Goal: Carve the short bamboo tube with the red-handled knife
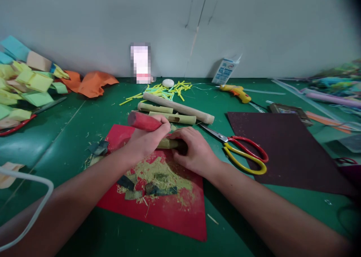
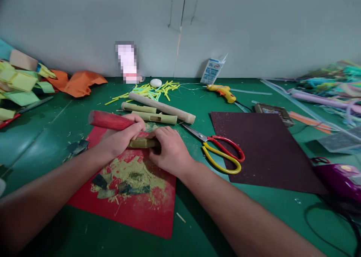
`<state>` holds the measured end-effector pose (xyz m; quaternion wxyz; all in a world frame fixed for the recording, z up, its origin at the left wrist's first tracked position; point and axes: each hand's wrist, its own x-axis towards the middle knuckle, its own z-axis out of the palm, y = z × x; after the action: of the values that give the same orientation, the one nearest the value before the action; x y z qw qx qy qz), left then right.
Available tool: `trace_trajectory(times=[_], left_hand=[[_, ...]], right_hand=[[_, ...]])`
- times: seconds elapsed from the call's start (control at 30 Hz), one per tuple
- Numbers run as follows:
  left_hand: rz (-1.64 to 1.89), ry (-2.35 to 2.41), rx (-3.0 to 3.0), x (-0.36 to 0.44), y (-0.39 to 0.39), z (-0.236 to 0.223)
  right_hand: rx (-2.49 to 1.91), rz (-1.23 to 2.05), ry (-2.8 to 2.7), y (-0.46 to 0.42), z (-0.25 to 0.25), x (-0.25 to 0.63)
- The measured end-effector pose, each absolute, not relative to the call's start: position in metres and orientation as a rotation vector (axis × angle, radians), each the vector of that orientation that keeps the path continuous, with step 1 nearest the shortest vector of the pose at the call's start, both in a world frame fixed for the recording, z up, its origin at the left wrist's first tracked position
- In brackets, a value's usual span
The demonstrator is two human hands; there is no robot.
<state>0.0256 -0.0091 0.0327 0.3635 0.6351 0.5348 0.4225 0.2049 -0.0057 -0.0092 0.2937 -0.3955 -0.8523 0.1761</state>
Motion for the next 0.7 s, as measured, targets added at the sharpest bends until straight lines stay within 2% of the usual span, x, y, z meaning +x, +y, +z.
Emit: trace_trajectory(times=[0.2,0.47,0.7], left_hand=[[1.181,1.425,1.67,0.023,-0.008,0.029],[1.269,1.282,1.28,0.021,0.004,0.022],[1.22,1.226,1.399,0.02,0.0,0.02]], right_hand=[[-1.008,0.509,-2.211,-0.005,-0.01,0.206],[-1.046,0.524,-1.626,-0.003,-0.009,0.213],[-1.015,0.589,-1.458,-0.008,-0.008,0.209]])
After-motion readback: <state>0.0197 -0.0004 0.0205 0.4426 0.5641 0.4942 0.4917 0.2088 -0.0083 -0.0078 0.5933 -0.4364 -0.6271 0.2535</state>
